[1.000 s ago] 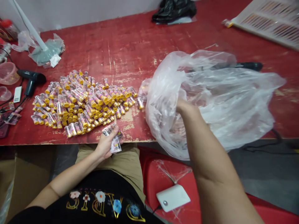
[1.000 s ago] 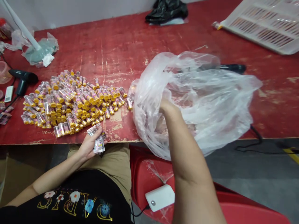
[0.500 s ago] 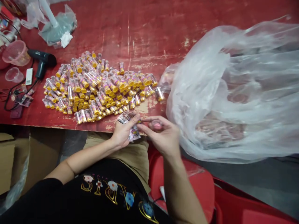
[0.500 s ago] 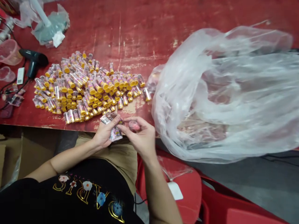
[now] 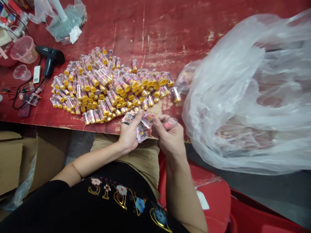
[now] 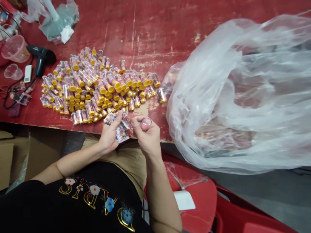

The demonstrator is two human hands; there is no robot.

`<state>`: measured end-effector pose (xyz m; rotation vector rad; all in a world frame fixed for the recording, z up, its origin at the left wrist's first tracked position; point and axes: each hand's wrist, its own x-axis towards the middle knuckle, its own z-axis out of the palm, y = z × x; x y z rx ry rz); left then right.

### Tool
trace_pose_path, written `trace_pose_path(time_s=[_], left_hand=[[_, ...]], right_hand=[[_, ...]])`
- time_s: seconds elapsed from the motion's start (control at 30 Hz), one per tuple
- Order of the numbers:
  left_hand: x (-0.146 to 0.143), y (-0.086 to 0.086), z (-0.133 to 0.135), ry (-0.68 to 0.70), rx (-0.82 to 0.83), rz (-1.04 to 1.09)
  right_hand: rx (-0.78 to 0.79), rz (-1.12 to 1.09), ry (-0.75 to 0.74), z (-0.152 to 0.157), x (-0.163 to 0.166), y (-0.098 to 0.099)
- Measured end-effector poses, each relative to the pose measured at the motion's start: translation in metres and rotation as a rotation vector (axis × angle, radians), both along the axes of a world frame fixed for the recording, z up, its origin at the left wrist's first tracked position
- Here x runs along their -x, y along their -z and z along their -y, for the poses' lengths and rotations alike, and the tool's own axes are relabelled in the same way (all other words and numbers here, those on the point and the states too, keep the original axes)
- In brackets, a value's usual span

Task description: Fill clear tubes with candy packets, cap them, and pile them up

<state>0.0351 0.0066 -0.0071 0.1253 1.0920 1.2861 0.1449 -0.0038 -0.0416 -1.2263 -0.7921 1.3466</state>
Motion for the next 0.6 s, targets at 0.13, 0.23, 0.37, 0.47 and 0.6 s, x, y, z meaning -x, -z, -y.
trace_pose_path(time_s=[0.13,0.23,0.37,0.47,0.6], left_hand=[[0.006,-0.005,-0.011,-0.034,0.075,0.021],[0.010,-0.006,-0.016,-0.041,0.122,0.034],[0.011,-0.007,-0.014,-0.017,0.160,0.053],[0.010,-0.005,-0.010,0.029,0.160,0.071],[0.010,-0.003,-0.003,0.114,0.151,0.084]], right_hand=[[-0.061,0.031,-0.079,0.011,-0.019,-0.009],[-0.211,0.401,-0.034,0.028,-0.027,-0.011],[-0.414,0.606,0.041,0.046,-0.022,-0.002],[-0.492,0.671,0.083,0.048,-0.019,0.005],[-0.583,0.806,0.102,0.044,-0.020,0.001]])
